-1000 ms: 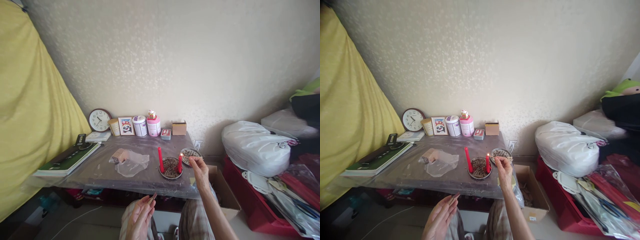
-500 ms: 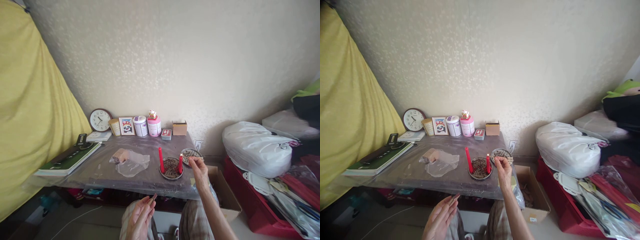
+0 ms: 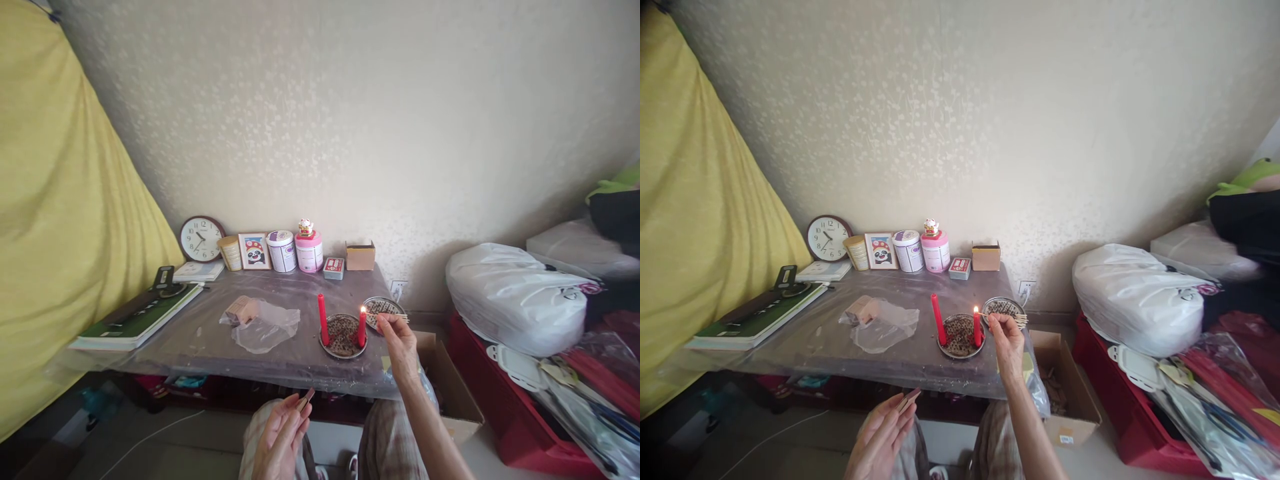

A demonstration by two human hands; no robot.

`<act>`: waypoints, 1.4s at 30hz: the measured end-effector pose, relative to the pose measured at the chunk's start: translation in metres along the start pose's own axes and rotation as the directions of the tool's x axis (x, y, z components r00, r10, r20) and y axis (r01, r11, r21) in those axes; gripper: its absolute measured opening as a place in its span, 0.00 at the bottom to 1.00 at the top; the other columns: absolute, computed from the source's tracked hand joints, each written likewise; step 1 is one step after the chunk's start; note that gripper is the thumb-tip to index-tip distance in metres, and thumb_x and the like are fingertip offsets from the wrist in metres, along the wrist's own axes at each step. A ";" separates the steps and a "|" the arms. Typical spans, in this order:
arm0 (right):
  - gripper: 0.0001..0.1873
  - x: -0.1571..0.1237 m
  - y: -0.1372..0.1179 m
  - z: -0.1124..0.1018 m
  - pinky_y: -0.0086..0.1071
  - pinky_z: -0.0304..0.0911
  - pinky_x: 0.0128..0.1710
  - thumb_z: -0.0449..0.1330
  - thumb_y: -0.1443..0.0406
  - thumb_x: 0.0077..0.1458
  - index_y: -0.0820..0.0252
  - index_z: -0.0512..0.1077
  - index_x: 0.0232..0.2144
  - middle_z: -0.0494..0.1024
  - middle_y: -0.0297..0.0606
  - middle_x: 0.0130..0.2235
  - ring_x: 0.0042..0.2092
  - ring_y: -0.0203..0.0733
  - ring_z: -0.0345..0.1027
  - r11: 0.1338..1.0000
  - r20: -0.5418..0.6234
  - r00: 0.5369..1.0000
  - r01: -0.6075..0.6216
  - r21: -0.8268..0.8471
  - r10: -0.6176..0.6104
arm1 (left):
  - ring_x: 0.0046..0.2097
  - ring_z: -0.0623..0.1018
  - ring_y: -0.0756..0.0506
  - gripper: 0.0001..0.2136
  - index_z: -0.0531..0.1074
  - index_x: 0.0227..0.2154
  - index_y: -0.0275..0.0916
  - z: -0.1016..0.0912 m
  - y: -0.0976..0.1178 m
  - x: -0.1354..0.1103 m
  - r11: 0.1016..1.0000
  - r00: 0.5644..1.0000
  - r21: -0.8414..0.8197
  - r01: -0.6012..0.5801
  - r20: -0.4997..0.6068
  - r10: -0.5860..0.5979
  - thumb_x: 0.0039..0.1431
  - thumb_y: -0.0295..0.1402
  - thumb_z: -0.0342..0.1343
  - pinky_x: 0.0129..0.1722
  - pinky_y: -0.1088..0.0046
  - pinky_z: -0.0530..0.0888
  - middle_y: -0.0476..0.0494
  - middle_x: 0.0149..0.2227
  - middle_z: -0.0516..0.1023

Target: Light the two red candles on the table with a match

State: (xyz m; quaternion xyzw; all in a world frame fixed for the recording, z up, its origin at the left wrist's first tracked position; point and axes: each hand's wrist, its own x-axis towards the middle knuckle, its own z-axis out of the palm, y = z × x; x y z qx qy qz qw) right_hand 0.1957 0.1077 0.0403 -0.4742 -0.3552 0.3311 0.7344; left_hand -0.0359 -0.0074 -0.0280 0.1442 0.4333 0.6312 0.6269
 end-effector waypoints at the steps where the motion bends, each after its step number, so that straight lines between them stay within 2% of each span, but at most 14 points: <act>1: 0.21 0.000 0.000 0.000 0.35 0.66 0.36 0.74 0.48 0.37 0.57 0.77 0.24 0.78 0.33 0.27 0.31 0.40 0.67 1.000 0.002 1.000 0.000 -0.001 0.000 | 0.44 0.85 0.42 0.14 0.80 0.36 0.39 0.000 0.000 0.000 1.000 1.000 -0.003 0.000 -0.001 0.000 0.46 0.36 0.71 0.45 0.70 0.80 0.38 0.42 0.88; 4: 0.20 -0.002 -0.002 -0.001 0.36 0.66 0.36 0.74 0.49 0.38 0.57 0.78 0.25 0.78 0.32 0.27 0.30 0.39 0.67 1.000 0.005 1.000 -0.005 -0.005 0.005 | 0.45 0.85 0.41 0.14 0.80 0.36 0.39 -0.001 -0.001 0.001 1.000 1.000 0.004 -0.005 -0.002 0.005 0.45 0.36 0.71 0.45 0.69 0.80 0.38 0.42 0.88; 14: 0.19 -0.001 -0.006 -0.002 0.34 0.66 0.34 0.76 0.52 0.34 0.57 0.78 0.23 0.78 0.31 0.25 0.29 0.38 0.68 0.995 -0.017 0.999 -0.048 0.085 0.050 | 0.46 0.84 0.39 0.14 0.80 0.36 0.39 -0.002 -0.003 0.002 1.000 1.000 0.014 0.000 -0.013 0.000 0.46 0.37 0.71 0.54 0.63 0.77 0.36 0.43 0.87; 23: 0.19 0.001 -0.030 0.001 0.33 0.72 0.35 0.79 0.56 0.27 0.56 0.79 0.22 0.80 0.30 0.27 0.30 0.36 0.72 0.963 0.025 0.989 -0.151 0.225 0.149 | 0.45 0.84 0.41 0.11 0.81 0.35 0.39 -0.001 0.000 0.000 0.999 0.999 -0.015 0.030 0.015 -0.029 0.48 0.35 0.70 0.48 0.68 0.78 0.37 0.42 0.87; 27: 0.19 -0.003 -0.041 0.008 0.32 0.72 0.33 0.79 0.56 0.27 0.56 0.78 0.22 0.79 0.31 0.27 0.29 0.35 0.72 0.955 0.077 0.986 -0.164 0.246 0.149 | 0.43 0.84 0.44 0.08 0.81 0.35 0.39 0.001 -0.001 0.000 0.999 0.999 -0.036 0.038 0.009 -0.038 0.50 0.33 0.69 0.45 0.71 0.77 0.38 0.42 0.88; 32: 0.17 -0.010 -0.048 0.022 0.27 0.67 0.27 0.77 0.54 0.34 0.56 0.77 0.23 0.77 0.30 0.25 0.26 0.33 0.66 0.963 0.145 0.982 -0.154 0.223 0.124 | 0.42 0.84 0.44 0.10 0.81 0.34 0.40 0.000 -0.003 0.001 0.999 1.000 -0.029 0.013 -0.014 -0.013 0.47 0.34 0.71 0.44 0.70 0.78 0.38 0.42 0.88; 35: 0.17 -0.015 -0.046 0.033 0.25 0.63 0.26 0.76 0.54 0.38 0.57 0.77 0.24 0.75 0.29 0.24 0.26 0.32 0.65 0.969 0.176 0.977 -0.154 0.194 0.120 | 0.43 0.85 0.43 0.12 0.81 0.34 0.40 -0.002 -0.001 0.002 0.999 0.999 -0.031 0.033 0.002 -0.033 0.45 0.35 0.73 0.44 0.70 0.79 0.38 0.42 0.88; 42: 0.18 -0.022 -0.037 0.055 0.26 0.63 0.28 0.74 0.52 0.39 0.59 0.77 0.25 0.75 0.29 0.26 0.26 0.32 0.65 0.983 0.199 0.973 -0.145 0.115 0.120 | 0.40 0.85 0.46 0.14 0.82 0.32 0.40 -0.007 0.003 0.006 0.993 0.997 -0.098 0.073 0.040 -0.069 0.41 0.35 0.76 0.41 0.75 0.79 0.40 0.39 0.88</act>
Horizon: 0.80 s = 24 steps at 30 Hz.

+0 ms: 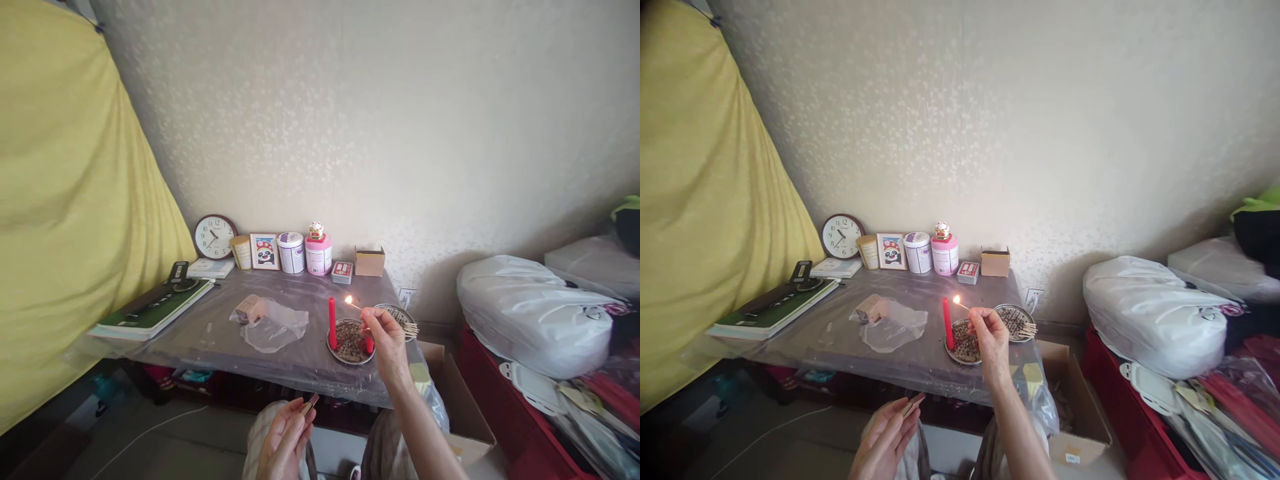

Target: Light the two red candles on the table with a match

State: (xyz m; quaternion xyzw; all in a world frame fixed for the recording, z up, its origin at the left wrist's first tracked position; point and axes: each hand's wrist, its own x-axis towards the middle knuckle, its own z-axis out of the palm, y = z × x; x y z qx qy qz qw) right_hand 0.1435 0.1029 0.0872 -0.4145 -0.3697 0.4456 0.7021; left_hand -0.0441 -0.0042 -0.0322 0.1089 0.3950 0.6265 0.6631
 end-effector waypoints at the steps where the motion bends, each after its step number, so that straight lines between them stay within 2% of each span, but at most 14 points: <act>1: 0.19 0.001 0.002 0.003 0.27 0.64 0.28 0.74 0.52 0.39 0.59 0.77 0.25 0.76 0.30 0.26 0.26 0.32 0.65 1.000 0.000 1.000 0.003 -0.010 -0.003 | 0.40 0.85 0.46 0.15 0.82 0.32 0.40 -0.001 0.000 0.001 1.000 1.000 -0.003 0.017 0.010 -0.017 0.39 0.35 0.76 0.41 0.75 0.79 0.40 0.39 0.88; 6: 0.19 0.006 0.009 0.014 0.30 0.63 0.28 0.72 0.51 0.39 0.59 0.76 0.24 0.75 0.31 0.25 0.26 0.34 0.64 0.998 -0.006 1.000 0.028 -0.054 -0.028 | 0.41 0.85 0.45 0.17 0.83 0.32 0.41 -0.009 0.001 0.006 0.999 0.999 -0.019 0.038 0.037 -0.037 0.37 0.38 0.77 0.42 0.75 0.79 0.39 0.40 0.88; 13: 0.17 0.011 0.020 0.026 0.31 0.64 0.28 0.69 0.52 0.43 0.58 0.74 0.25 0.73 0.29 0.24 0.25 0.35 0.65 0.991 -0.001 0.997 0.079 -0.108 -0.080 | 0.41 0.85 0.45 0.19 0.83 0.31 0.42 -0.016 0.001 0.011 0.998 0.998 -0.032 0.060 0.016 -0.060 0.33 0.40 0.78 0.42 0.76 0.79 0.40 0.38 0.89; 20: 0.15 0.018 0.034 0.029 0.29 0.59 0.24 0.67 0.52 0.45 0.56 0.73 0.26 0.71 0.27 0.20 0.23 0.35 0.63 0.982 0.001 0.994 0.109 -0.157 -0.110 | 0.42 0.86 0.43 0.17 0.83 0.32 0.41 -0.023 -0.001 0.013 0.999 0.999 -0.018 0.046 0.002 -0.046 0.37 0.38 0.77 0.42 0.73 0.80 0.38 0.39 0.88; 24: 0.14 0.021 0.037 0.029 0.29 0.59 0.25 0.66 0.53 0.46 0.56 0.72 0.26 0.71 0.26 0.20 0.23 0.35 0.63 0.976 0.000 0.993 0.119 -0.180 -0.121 | 0.44 0.85 0.40 0.15 0.82 0.33 0.41 -0.022 -0.002 0.015 1.000 1.000 0.018 0.009 -0.018 -0.008 0.39 0.37 0.76 0.43 0.69 0.80 0.38 0.41 0.88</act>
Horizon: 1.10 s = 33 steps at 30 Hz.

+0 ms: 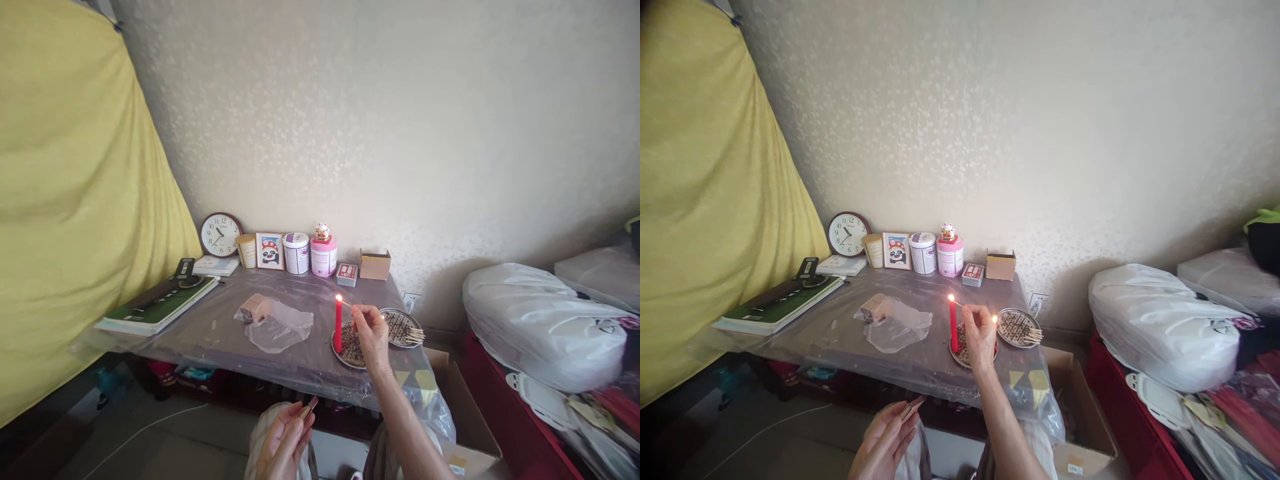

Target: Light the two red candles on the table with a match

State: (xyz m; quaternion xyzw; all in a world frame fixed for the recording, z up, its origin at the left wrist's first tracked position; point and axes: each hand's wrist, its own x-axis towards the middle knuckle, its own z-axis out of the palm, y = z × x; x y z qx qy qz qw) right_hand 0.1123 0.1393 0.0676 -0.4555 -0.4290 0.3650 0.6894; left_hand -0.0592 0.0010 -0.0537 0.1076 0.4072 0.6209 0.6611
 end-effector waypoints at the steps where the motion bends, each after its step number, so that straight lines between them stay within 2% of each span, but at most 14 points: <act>1: 0.14 0.000 0.000 0.000 0.30 0.60 0.25 0.66 0.53 0.46 0.56 0.72 0.26 0.71 0.26 0.21 0.23 0.35 0.63 1.000 -0.001 1.000 0.003 -0.006 -0.003 | 0.44 0.85 0.40 0.15 0.82 0.33 0.41 0.000 0.000 0.000 1.000 1.000 0.007 -0.007 -0.006 0.007 0.39 0.38 0.76 0.43 0.68 0.80 0.38 0.41 0.88; 7: 0.14 0.000 0.000 0.000 0.30 0.60 0.24 0.65 0.53 0.47 0.55 0.73 0.27 0.70 0.25 0.19 0.21 0.36 0.63 0.999 -0.009 1.000 0.018 -0.036 -0.018 | 0.43 0.85 0.41 0.15 0.81 0.33 0.42 0.004 -0.005 -0.004 0.999 0.997 -0.003 -0.046 -0.063 0.046 0.40 0.38 0.75 0.43 0.69 0.79 0.39 0.40 0.88; 9: 0.14 0.000 -0.001 0.000 0.30 0.60 0.24 0.65 0.52 0.47 0.56 0.73 0.27 0.70 0.25 0.18 0.21 0.36 0.63 0.999 -0.010 1.000 0.024 -0.042 -0.024 | 0.43 0.85 0.40 0.15 0.81 0.33 0.42 0.006 -0.007 -0.005 0.998 0.995 0.005 -0.058 -0.084 0.059 0.41 0.39 0.74 0.50 0.63 0.78 0.38 0.40 0.88; 12: 0.14 0.000 -0.002 0.000 0.30 0.60 0.25 0.65 0.52 0.48 0.56 0.73 0.26 0.70 0.25 0.18 0.21 0.35 0.63 0.998 -0.013 0.999 0.034 -0.049 -0.034 | 0.44 0.84 0.38 0.15 0.80 0.34 0.42 0.007 -0.008 -0.005 0.998 0.992 0.012 -0.056 -0.108 0.057 0.41 0.38 0.73 0.60 0.54 0.70 0.38 0.40 0.88; 14: 0.14 -0.001 -0.002 0.001 0.30 0.60 0.24 0.65 0.52 0.48 0.56 0.73 0.27 0.69 0.24 0.18 0.21 0.35 0.63 0.998 -0.015 0.999 0.039 -0.052 -0.040 | 0.43 0.84 0.37 0.15 0.80 0.34 0.42 0.008 -0.007 -0.005 0.998 0.991 0.015 -0.056 -0.117 0.057 0.41 0.38 0.73 0.62 0.52 0.68 0.38 0.39 0.88; 20: 0.14 -0.002 -0.002 0.002 0.30 0.59 0.24 0.65 0.52 0.49 0.55 0.72 0.27 0.69 0.24 0.19 0.21 0.36 0.63 0.996 -0.019 0.999 0.044 -0.072 -0.046 | 0.44 0.84 0.36 0.17 0.80 0.34 0.42 0.008 -0.009 -0.005 0.998 0.991 0.025 -0.062 -0.120 0.065 0.39 0.40 0.73 0.58 0.55 0.71 0.37 0.40 0.87; 28: 0.14 -0.001 -0.003 0.002 0.30 0.57 0.24 0.64 0.52 0.49 0.55 0.72 0.27 0.68 0.24 0.18 0.22 0.36 0.63 0.994 -0.027 0.999 0.045 -0.097 -0.047 | 0.42 0.84 0.41 0.18 0.81 0.32 0.44 0.008 -0.010 -0.004 0.999 0.992 0.004 -0.053 -0.118 0.053 0.35 0.41 0.76 0.42 0.67 0.77 0.40 0.39 0.88; 33: 0.14 -0.003 -0.004 0.002 0.29 0.56 0.22 0.64 0.51 0.48 0.55 0.72 0.27 0.68 0.24 0.18 0.20 0.36 0.62 0.996 -0.023 0.999 0.030 -0.085 -0.032 | 0.42 0.85 0.40 0.20 0.82 0.32 0.43 0.005 -0.011 -0.003 0.998 0.992 0.013 -0.054 -0.115 0.055 0.34 0.43 0.76 0.44 0.65 0.77 0.39 0.38 0.88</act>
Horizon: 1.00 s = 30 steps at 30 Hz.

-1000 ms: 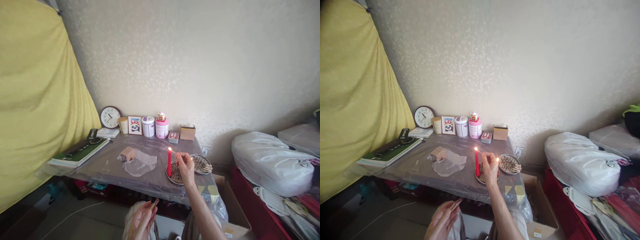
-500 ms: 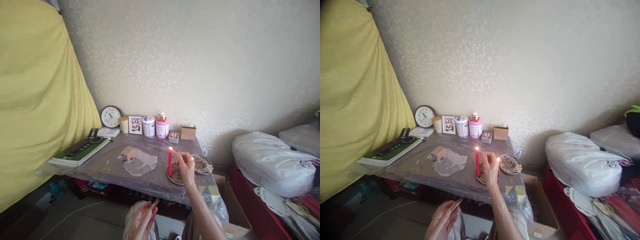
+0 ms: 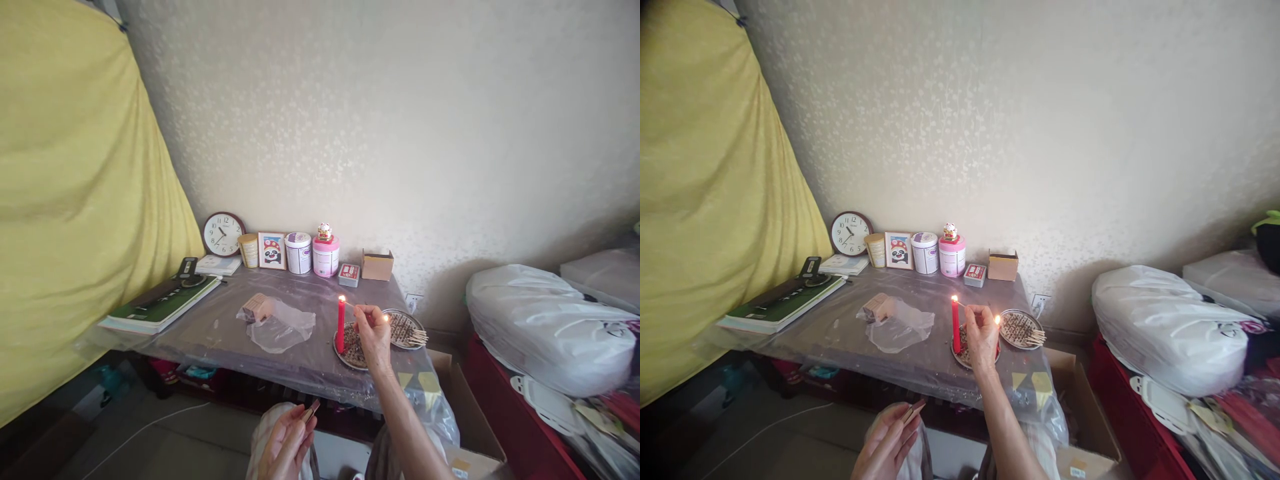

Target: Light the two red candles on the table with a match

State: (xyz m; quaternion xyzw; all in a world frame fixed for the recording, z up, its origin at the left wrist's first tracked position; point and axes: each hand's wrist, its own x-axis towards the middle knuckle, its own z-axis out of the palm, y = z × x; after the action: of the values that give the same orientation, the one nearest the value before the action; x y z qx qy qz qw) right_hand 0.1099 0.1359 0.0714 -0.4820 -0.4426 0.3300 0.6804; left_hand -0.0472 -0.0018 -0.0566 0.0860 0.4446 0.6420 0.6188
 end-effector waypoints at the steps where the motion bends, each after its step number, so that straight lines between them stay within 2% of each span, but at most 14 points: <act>1: 0.14 -0.001 0.000 0.000 0.29 0.56 0.22 0.64 0.52 0.47 0.55 0.72 0.26 0.68 0.24 0.18 0.20 0.36 0.62 1.000 0.001 1.000 -0.001 0.003 0.001 | 0.42 0.85 0.40 0.20 0.82 0.32 0.43 -0.001 -0.001 0.000 1.000 1.000 0.000 0.000 -0.002 0.000 0.34 0.44 0.76 0.44 0.65 0.77 0.39 0.38 0.88; 8: 0.16 -0.003 -0.003 -0.003 0.29 0.57 0.21 0.65 0.50 0.47 0.55 0.72 0.27 0.69 0.25 0.18 0.21 0.37 0.64 1.000 0.006 1.000 -0.005 0.002 0.005 | 0.43 0.84 0.37 0.19 0.81 0.32 0.43 -0.001 -0.003 0.002 1.000 1.000 0.014 0.000 -0.006 0.001 0.35 0.42 0.75 0.52 0.58 0.76 0.38 0.39 0.87; 15: 0.17 -0.003 -0.004 -0.007 0.29 0.58 0.23 0.64 0.49 0.50 0.56 0.72 0.28 0.69 0.25 0.17 0.21 0.36 0.63 1.000 0.021 1.000 0.003 -0.014 -0.002 | 0.43 0.84 0.36 0.16 0.80 0.33 0.42 0.002 -0.003 0.000 1.000 1.000 0.016 0.007 -0.025 -0.007 0.39 0.38 0.73 0.56 0.56 0.73 0.37 0.38 0.87; 23: 0.15 -0.001 -0.003 -0.003 0.29 0.56 0.21 0.63 0.51 0.50 0.55 0.72 0.27 0.69 0.25 0.17 0.20 0.37 0.64 0.999 0.004 1.000 0.002 -0.052 -0.002 | 0.41 0.85 0.39 0.15 0.80 0.32 0.43 -0.001 -0.005 0.004 0.999 1.000 0.026 0.022 -0.013 -0.022 0.38 0.37 0.74 0.47 0.62 0.78 0.39 0.37 0.88; 30: 0.14 0.001 -0.003 0.001 0.29 0.55 0.21 0.63 0.51 0.49 0.54 0.72 0.27 0.69 0.24 0.16 0.19 0.37 0.63 0.997 -0.006 1.000 -0.001 -0.078 0.000 | 0.42 0.85 0.36 0.17 0.81 0.32 0.44 -0.003 -0.005 0.005 0.999 1.000 0.046 0.004 -0.019 -0.004 0.37 0.40 0.74 0.50 0.59 0.77 0.40 0.37 0.87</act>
State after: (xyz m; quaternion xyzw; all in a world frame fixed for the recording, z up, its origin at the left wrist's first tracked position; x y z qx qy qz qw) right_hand 0.1091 0.1360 0.0746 -0.5094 -0.4529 0.3110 0.6623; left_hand -0.0465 0.0003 -0.0635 0.0931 0.4652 0.6312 0.6136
